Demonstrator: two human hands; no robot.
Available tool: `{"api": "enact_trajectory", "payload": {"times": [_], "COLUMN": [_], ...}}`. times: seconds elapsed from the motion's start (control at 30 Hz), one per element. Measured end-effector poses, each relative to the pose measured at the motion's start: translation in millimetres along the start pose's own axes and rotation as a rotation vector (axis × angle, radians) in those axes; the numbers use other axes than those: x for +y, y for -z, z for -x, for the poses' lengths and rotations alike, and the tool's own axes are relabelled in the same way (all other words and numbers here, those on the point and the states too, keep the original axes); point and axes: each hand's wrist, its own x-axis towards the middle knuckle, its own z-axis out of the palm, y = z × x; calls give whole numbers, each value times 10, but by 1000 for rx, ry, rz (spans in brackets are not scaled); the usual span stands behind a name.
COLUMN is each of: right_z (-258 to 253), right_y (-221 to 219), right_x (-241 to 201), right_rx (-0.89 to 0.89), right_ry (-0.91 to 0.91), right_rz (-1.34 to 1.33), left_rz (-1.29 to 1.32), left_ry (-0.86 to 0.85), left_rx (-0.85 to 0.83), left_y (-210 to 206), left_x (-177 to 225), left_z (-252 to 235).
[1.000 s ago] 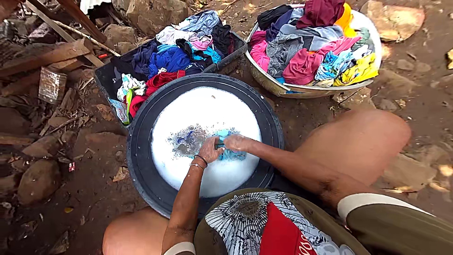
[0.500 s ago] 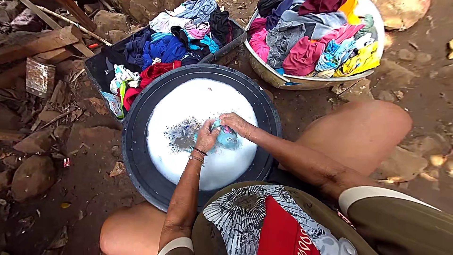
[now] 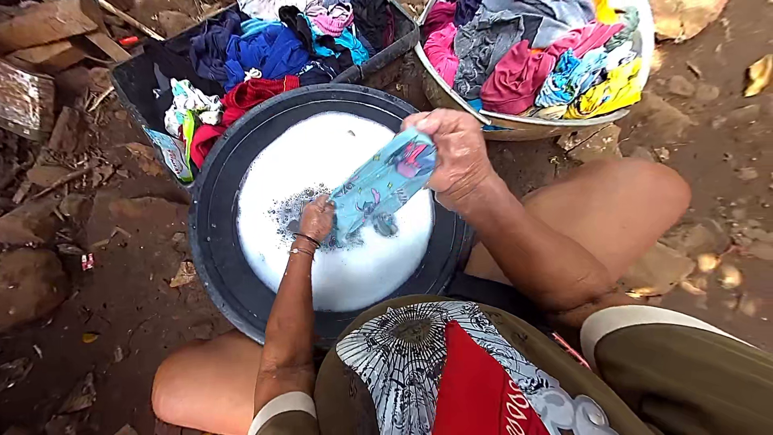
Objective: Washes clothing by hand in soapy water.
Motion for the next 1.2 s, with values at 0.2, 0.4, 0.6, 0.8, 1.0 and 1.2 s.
{"api": "enact_trajectory", "payload": {"times": [0.2, 0.4, 0.6, 0.8, 1.0, 1.2], "right_z": [36, 106, 127, 333, 151, 243], "right_y": [549, 463, 271, 115, -169, -33], "right_x": [488, 432, 769, 1191, 1081, 1102], "right_rx": [288, 445, 515, 388, 576, 173], "right_ry": [-268, -235, -479, -351, -159, -59], "right_rz": [572, 189, -16, -104, 285, 650], "left_rz": [96, 618, 1105, -133, -357, -332], "left_ry": [147, 136, -272, -806, -272, 10], "left_rx": [93, 268, 103, 176, 407, 135], "left_y": [210, 197, 222, -639, -312, -61], "left_x": [-180, -377, 647, 776, 866, 795], "left_z": [4, 49, 54, 343, 216, 178]}}
